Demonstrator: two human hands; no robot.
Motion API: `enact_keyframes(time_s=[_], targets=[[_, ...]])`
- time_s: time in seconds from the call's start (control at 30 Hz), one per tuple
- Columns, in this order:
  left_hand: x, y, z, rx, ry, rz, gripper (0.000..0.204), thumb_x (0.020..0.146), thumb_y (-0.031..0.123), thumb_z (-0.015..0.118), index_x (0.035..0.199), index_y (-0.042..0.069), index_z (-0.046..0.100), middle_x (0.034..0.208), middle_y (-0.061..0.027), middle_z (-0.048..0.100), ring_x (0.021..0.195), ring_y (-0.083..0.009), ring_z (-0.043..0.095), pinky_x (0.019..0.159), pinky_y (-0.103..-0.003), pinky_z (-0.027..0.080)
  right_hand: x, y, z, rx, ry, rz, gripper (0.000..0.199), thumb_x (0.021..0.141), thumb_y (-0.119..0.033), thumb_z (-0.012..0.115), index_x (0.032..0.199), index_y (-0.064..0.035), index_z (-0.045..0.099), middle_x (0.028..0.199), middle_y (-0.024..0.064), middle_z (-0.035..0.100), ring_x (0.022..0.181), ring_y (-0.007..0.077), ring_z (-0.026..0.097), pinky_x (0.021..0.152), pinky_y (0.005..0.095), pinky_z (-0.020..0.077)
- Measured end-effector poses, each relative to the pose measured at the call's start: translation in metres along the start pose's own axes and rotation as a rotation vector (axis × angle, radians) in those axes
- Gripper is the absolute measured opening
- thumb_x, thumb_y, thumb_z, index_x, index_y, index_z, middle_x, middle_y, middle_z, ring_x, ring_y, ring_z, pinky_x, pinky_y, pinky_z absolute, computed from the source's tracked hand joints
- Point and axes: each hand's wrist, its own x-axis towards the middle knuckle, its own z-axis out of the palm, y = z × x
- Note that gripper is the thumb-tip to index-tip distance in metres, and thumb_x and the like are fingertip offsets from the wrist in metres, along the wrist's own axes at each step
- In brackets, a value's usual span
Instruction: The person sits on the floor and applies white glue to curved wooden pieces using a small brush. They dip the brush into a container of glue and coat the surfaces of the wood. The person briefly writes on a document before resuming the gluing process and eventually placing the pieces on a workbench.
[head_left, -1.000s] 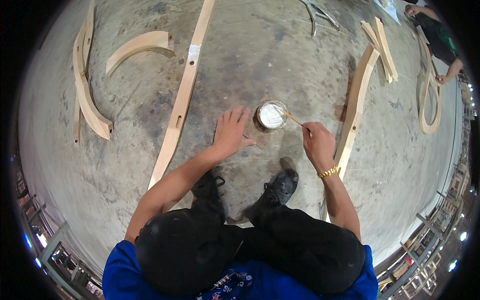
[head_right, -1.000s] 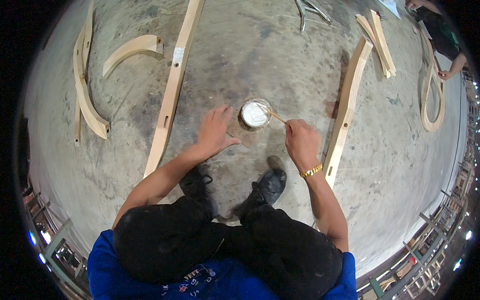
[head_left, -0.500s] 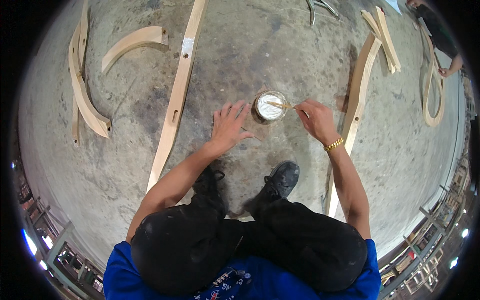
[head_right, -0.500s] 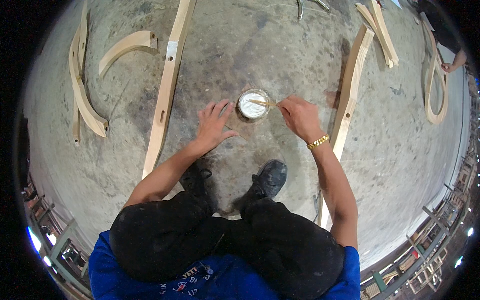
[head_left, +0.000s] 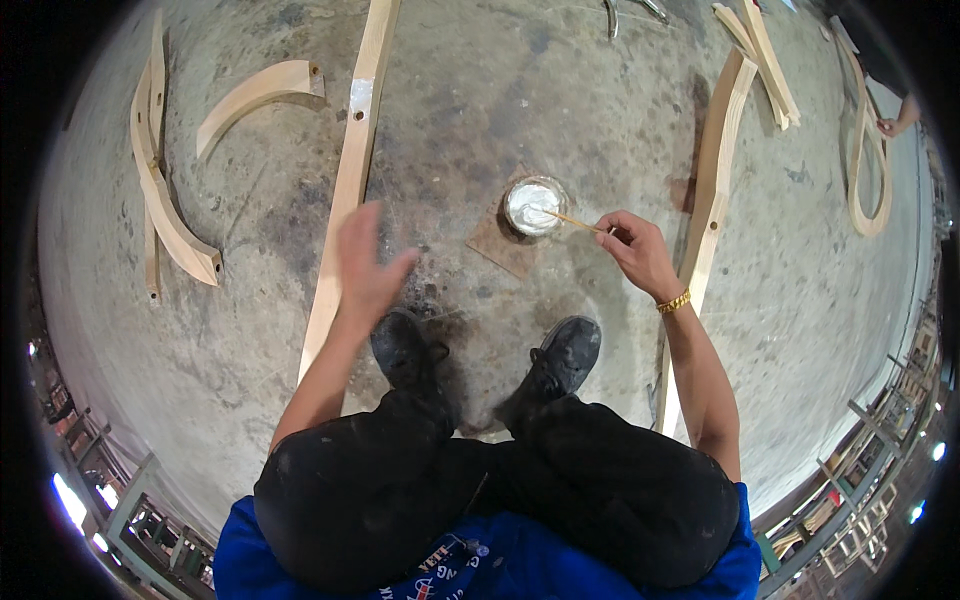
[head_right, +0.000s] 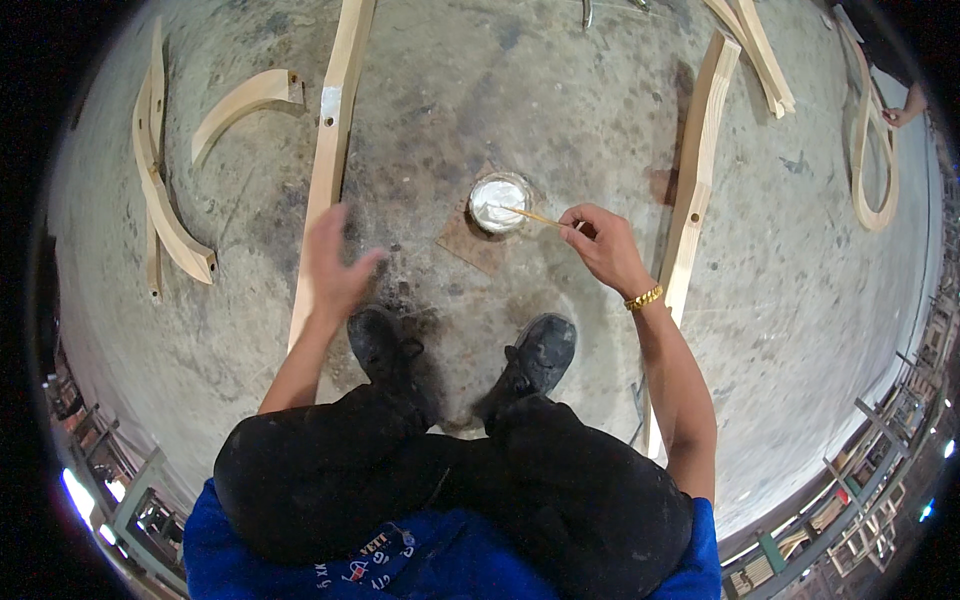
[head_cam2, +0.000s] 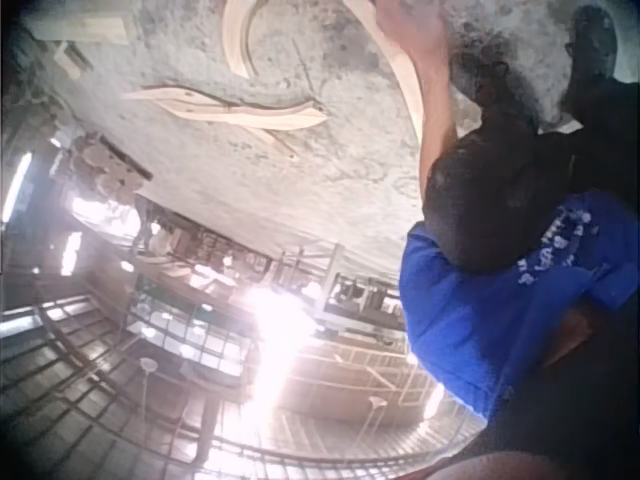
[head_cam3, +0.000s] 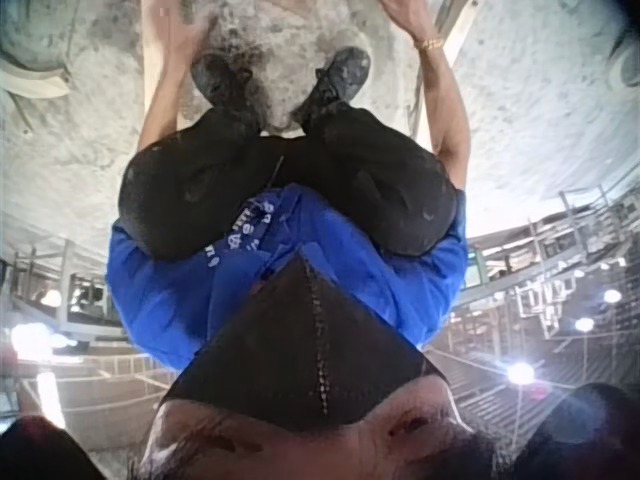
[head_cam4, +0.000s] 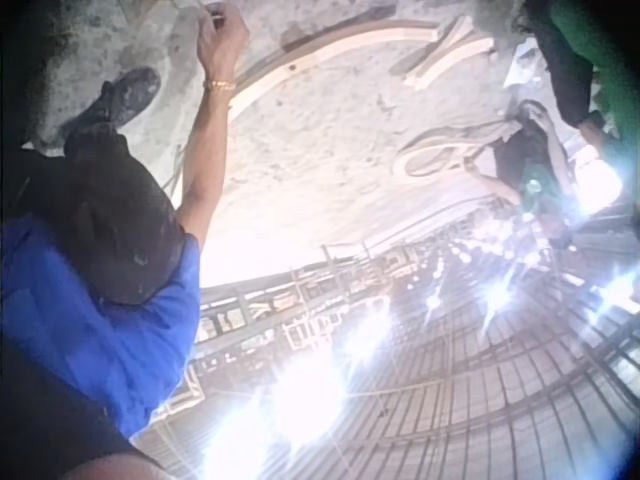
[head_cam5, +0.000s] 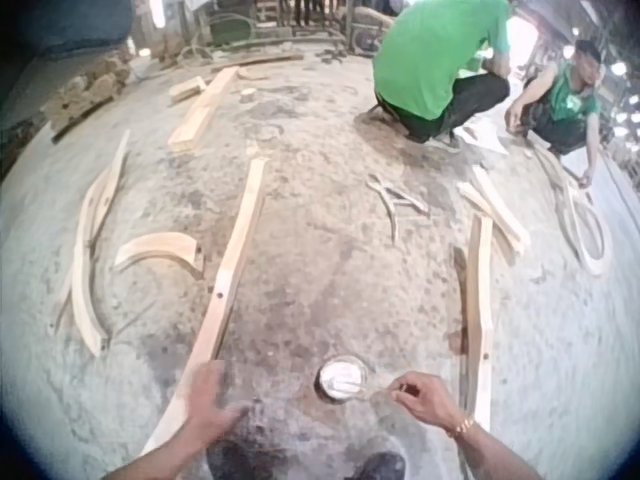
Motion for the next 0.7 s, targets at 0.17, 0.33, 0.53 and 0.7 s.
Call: enact_keyframes(time_s=[0.17,0.33,0.53,0.7], targets=[[-0.03,-0.049,-0.065,-0.131,-0.398,-0.575,0.075,0.067,0.018,0.076,0.134,0.004,0.045,0.123,-0.0202,0.048,0.12,-0.0346,0.045,0.104,-0.04,0.034,0.001,0.002,0.004,-0.222,-0.028,-0.195,0.012,0.087,-0.012,0.063,0.094,-0.0017,0.064,0.076,0.0107,0.061,0.064,0.0218,0.054,0.06,0.032,0.0437],[-0.033,-0.077,-0.07,-0.193,-0.486,-0.574,0.079,0.064,0.01,0.075,0.137,0.008,0.044,0.122,-0.0169,0.048,0.118,-0.0314,0.046,0.103,-0.039,0.036,0.006,-0.009,0.013,-0.397,0.084,-0.31,0.008,0.086,-0.012,0.061,0.089,-0.0053,0.063,0.078,0.0121,0.06,0.071,0.0318,0.059,0.062,0.037,0.0463],[-0.026,-0.08,-0.066,-0.356,-0.519,-0.611,0.083,0.061,0.007,0.076,0.137,0.006,0.044,0.118,-0.0123,0.048,0.112,-0.0273,0.049,0.1,-0.036,0.038,0.003,-0.01,0.016,-0.492,0.01,-0.322,0.01,0.087,-0.015,0.057,0.086,-0.0073,0.063,0.082,0.0105,0.06,0.076,0.0325,0.061,0.063,0.0413,0.0488],[-0.024,-0.078,-0.065,-0.553,-0.52,-0.652,0.082,0.06,0.008,0.077,0.134,0.006,0.043,0.113,-0.0092,0.051,0.106,-0.0244,0.051,0.098,-0.035,0.039,0.01,0.001,0.007,-0.245,-0.141,-0.149,0.016,0.088,-0.019,0.06,0.086,-0.0042,0.065,0.07,0.009,0.058,0.063,0.0212,0.056,0.059,0.0334,0.0445]])
